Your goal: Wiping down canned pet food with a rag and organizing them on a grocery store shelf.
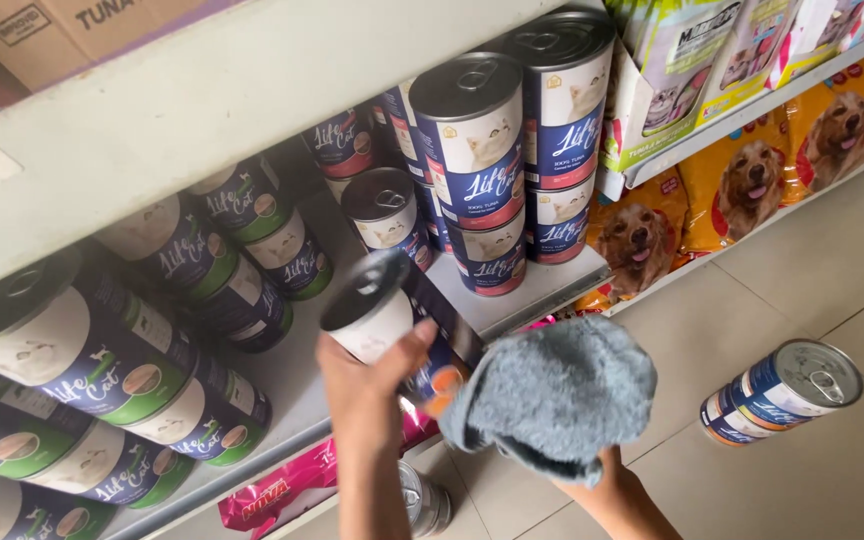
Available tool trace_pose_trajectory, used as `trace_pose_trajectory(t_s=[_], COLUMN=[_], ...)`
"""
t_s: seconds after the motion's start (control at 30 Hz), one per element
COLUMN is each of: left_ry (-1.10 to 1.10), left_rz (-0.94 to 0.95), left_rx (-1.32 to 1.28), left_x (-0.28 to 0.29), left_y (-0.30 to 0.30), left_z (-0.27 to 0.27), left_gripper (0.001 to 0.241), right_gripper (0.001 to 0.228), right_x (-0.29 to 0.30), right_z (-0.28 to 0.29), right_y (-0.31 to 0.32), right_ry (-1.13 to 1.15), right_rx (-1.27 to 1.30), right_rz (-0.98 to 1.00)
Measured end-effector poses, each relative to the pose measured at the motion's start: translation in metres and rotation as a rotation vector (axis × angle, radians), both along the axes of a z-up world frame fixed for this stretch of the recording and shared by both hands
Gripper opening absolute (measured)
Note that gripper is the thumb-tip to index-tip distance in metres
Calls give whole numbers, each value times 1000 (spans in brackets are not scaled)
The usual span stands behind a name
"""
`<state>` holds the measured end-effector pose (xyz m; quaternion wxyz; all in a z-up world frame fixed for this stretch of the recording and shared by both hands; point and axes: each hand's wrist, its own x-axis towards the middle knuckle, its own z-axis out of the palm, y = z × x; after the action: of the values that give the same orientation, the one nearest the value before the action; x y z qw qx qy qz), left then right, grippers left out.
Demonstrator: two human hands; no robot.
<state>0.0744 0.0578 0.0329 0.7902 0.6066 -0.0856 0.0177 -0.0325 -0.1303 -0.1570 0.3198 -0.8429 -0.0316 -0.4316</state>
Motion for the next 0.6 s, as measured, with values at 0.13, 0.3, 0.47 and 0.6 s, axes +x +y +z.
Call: trace_pose_trajectory(t_s=[0.13, 0.3, 0.47, 0.6], left_ry=[-368, -630, -648, -594], left_rz=[170, 246, 260, 304], left_rx=[176, 256, 315, 315], left_x=[30, 90, 111, 123], left_y=[-1, -6, -16, -28], left_z=[69, 112, 111, 95], left_gripper=[67, 58, 51, 49], right_gripper=[41, 31, 32, 36], right_x=[0, 0, 8, 5], right_z=[14, 60, 44, 33], right_y=[-2, 9, 10, 13], right_ry=[-41, 28, 45, 171], right_rx=[-17, 503, 515, 666], right_rz=[-38, 9, 72, 48])
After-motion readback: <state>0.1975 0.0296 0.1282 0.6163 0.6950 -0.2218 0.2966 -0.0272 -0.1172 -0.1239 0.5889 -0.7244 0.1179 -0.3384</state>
